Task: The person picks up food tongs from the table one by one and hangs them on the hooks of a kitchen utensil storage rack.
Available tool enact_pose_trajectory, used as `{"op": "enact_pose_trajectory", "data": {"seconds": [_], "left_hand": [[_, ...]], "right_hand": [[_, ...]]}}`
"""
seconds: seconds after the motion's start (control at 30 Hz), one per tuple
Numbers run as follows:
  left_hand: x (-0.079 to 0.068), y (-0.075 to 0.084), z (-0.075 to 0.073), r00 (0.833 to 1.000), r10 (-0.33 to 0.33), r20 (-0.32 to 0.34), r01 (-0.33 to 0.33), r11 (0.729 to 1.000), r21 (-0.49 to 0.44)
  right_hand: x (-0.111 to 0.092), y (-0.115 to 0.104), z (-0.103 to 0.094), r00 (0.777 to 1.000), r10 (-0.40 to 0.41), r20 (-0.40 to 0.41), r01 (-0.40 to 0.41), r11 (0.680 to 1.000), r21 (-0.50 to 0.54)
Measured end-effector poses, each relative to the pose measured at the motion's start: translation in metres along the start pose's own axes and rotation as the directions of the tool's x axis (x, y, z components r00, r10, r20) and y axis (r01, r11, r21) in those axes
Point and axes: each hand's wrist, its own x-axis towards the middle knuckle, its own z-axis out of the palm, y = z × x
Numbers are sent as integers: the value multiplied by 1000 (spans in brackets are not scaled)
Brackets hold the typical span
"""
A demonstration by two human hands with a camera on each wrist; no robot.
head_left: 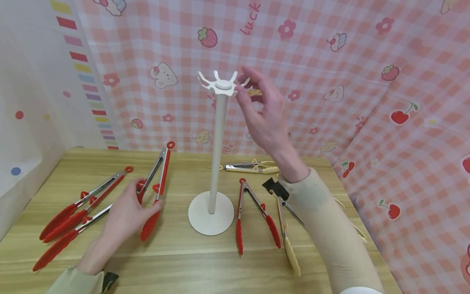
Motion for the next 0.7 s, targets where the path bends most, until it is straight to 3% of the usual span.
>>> {"op": "enact_pose_trajectory", "data": {"seconds": [0.23,0.43,0.6,0.7], "left_hand": [[-1,8,-6,999,11,-35,-14,996,-84],[-4,16,-10,997,27,-66,-36,989,-144],[-8,26,-11,994,54,-96,-70,981,-181],[-9,31,-11,991,71,-116,-92,977,-191]], "right_hand": [[1,-1,5,998,56,-29,-52,991,120],[2,-3,11,984,159,-81,-122,931,344],[0,-3,17,977,177,-122,-108,895,433],[-1,-2,18,978,159,-135,-86,896,435]]}}
